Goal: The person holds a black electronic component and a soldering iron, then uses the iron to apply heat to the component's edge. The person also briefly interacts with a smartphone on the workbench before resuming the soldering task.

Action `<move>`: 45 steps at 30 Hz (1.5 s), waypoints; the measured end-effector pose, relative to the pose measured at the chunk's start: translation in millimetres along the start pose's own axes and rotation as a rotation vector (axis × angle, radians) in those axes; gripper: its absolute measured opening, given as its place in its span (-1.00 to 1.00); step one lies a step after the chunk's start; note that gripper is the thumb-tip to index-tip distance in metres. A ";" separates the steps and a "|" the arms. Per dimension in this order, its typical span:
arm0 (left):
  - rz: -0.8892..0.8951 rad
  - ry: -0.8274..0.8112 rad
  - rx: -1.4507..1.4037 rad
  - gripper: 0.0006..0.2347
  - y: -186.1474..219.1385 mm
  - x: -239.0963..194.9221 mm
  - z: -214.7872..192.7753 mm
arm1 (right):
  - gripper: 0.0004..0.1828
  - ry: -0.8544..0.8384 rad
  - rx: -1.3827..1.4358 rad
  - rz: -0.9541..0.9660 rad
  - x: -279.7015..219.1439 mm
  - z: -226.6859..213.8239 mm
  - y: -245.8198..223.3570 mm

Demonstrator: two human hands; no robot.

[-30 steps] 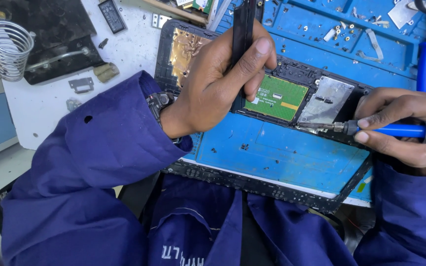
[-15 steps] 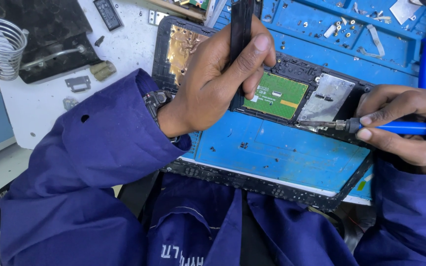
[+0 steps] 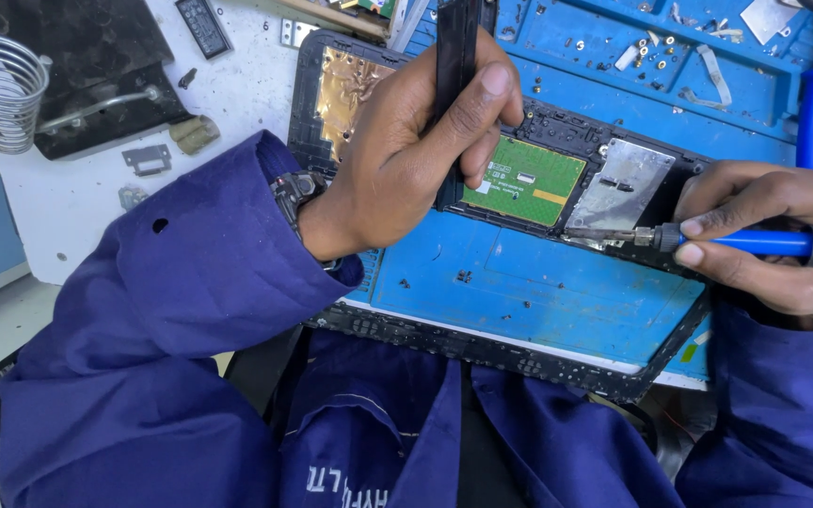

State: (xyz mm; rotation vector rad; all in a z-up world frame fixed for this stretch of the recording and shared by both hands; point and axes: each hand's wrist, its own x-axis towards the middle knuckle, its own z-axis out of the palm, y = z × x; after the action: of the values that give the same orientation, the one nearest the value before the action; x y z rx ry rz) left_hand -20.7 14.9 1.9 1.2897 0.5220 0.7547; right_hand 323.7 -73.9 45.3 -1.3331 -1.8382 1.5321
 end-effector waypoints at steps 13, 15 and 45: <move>-0.008 0.014 0.017 -0.74 5.8 1.8 1.3 | -0.79 -0.040 -0.026 -0.006 -1.6 -1.3 2.6; -0.012 0.011 0.029 -0.74 6.0 1.6 1.1 | -0.81 -0.020 -0.021 -0.014 0.3 -1.2 -1.3; -0.005 0.003 0.036 -0.74 4.3 0.2 0.6 | -0.80 -0.005 -0.031 -0.017 -3.4 0.7 5.2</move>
State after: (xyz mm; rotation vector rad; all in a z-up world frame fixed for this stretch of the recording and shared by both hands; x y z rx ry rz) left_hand -21.0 15.1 6.2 1.3209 0.5428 0.7463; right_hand 326.8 -77.4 41.2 -1.3253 -1.8794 1.5057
